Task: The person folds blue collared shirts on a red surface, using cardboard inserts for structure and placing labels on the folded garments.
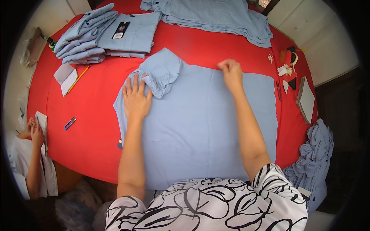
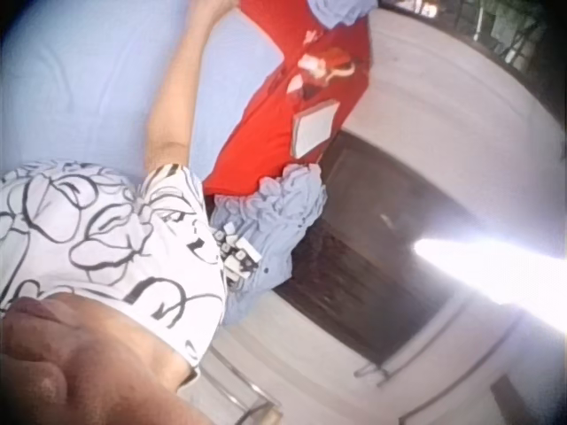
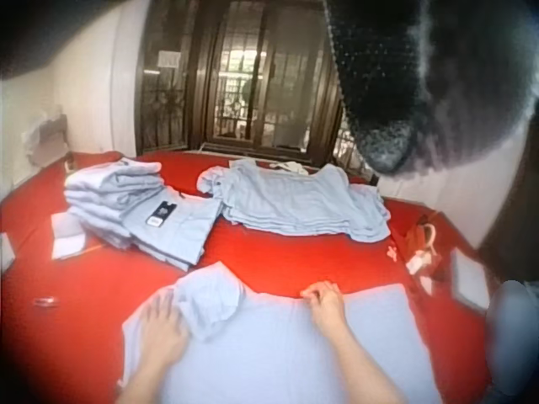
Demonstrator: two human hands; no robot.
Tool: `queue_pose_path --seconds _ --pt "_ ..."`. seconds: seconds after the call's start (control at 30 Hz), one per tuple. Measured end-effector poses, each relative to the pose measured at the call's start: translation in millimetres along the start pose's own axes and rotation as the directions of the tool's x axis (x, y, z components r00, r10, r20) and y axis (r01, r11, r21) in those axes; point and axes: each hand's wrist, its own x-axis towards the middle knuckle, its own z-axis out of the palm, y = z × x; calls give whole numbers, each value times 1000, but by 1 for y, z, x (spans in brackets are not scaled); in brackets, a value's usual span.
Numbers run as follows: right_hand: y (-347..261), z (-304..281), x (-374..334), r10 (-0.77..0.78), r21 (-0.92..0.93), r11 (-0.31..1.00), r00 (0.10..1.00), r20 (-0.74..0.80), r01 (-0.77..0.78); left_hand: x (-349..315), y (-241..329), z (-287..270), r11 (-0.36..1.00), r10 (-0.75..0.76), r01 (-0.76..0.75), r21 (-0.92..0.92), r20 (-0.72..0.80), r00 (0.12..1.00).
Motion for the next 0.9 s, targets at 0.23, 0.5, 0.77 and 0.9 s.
queue_pose_path --seconds 0.23,0.5,0.77,0.9 --pt "-31 -24 -109 -368 214 928 829 421 303 3 5 2 999 39 -39 -7 5 999" --pt "-23 -9 -75 -24 310 949 961 275 -65 2 2 2 1000 -2 1 21 16 1000" --pt "-20 43 16 -225 142 970 948 225 197 3 3 3 1000 17 -17 7 7 1000" --pt "-19 46 19 -231 75 973 920 318 219 0 1 2 1000 11 -11 -5 -8 1000"
